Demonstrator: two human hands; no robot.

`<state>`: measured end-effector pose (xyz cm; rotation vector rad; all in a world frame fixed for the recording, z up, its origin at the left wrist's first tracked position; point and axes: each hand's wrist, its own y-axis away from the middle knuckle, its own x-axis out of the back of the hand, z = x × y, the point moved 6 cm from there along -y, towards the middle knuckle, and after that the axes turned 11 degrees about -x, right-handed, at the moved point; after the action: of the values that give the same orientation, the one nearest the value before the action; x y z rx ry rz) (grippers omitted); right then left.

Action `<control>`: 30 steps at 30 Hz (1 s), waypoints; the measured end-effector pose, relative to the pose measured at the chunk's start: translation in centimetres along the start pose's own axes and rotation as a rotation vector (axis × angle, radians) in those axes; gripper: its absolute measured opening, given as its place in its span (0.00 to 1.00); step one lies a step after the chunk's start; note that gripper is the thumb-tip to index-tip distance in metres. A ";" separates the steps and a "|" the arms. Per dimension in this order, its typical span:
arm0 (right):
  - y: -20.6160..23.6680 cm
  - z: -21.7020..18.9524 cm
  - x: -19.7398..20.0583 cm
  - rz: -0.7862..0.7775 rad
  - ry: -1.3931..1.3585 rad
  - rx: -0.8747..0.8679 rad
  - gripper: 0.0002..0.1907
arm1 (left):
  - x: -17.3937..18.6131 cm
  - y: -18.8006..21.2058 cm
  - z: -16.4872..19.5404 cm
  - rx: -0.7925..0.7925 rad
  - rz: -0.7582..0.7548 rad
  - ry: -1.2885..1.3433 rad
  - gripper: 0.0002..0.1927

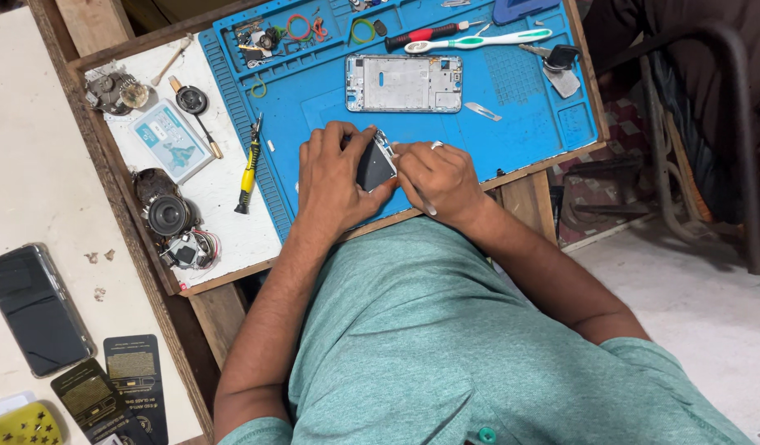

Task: The person uses a metal prying tool to carefully separate the screen assembly from the phone body along the edges. They repeatedly insert the tool into the seam and work around the perimeter to release the internal clips holding the display in place.

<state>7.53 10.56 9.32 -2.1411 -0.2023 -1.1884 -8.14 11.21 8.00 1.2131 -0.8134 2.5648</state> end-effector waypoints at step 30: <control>1.3 -1.0 0.6 0.054 -0.004 -0.086 0.06 | 0.5 0.7 -0.6 0.006 0.076 0.019 0.35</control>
<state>7.75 8.83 9.48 -2.2095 -0.0961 -1.1814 -9.14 10.89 7.84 1.1795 -0.8651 2.6362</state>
